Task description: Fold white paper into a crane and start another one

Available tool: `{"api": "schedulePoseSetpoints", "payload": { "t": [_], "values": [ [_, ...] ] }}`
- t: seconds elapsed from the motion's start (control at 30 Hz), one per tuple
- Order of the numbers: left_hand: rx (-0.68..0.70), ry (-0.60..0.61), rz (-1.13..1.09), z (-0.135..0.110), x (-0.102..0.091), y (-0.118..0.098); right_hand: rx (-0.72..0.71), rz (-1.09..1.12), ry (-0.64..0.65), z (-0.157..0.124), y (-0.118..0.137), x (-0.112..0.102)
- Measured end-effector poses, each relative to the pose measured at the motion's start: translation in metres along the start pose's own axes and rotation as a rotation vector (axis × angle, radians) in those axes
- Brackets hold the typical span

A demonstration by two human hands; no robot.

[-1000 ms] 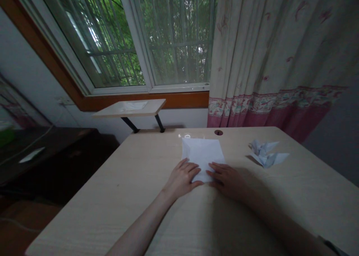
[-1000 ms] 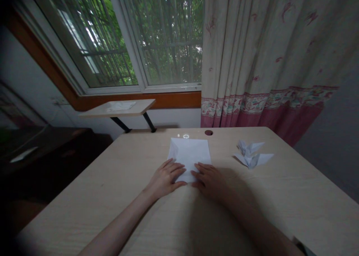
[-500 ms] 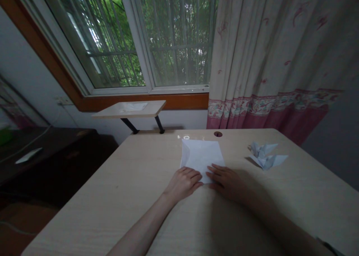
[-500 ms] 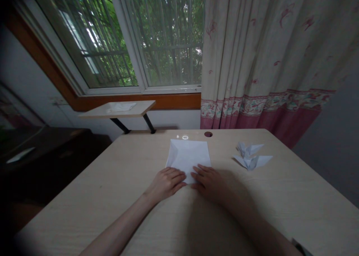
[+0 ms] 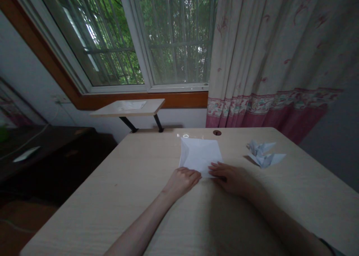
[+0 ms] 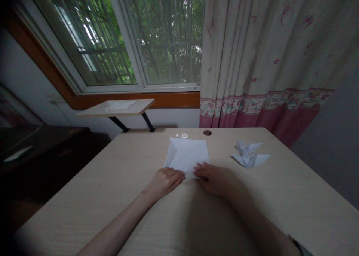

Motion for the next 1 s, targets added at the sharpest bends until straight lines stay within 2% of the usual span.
{"api": "schedulePoseSetpoints", "payload": {
  "t": [0.13, 0.4, 0.63, 0.77, 1.0],
  "values": [
    [-0.006, -0.002, 0.016, 0.0, 0.0, 0.0, -0.082, 0.058, -0.021, 0.0, -0.004, -0.006],
    [-0.086, 0.032, -0.022, -0.002, 0.003, 0.005, -0.112, 0.046, -0.111, -0.005, -0.026, -0.019],
    [-0.11, 0.009, -0.09, -0.005, 0.003, 0.008, -0.029, 0.017, -0.248, -0.005, -0.043, -0.023],
    [-0.132, 0.035, -0.121, -0.005, 0.003, 0.011, -0.04, 0.073, -0.395, -0.004, -0.041, -0.032],
    [-0.223, 0.089, -0.075, -0.002, -0.003, 0.014, 0.004, 0.056, -0.508, -0.004, -0.032, -0.041]
  ]
}}
Point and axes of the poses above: each hand's wrist, its own z-axis towards the middle knuckle, its own x-axis out of the palm, y = z × x, the point moved 6 cm from there along z, towards the middle knuckle, and after that the axes turned 2 degrees about y, right-handed, at the moved point
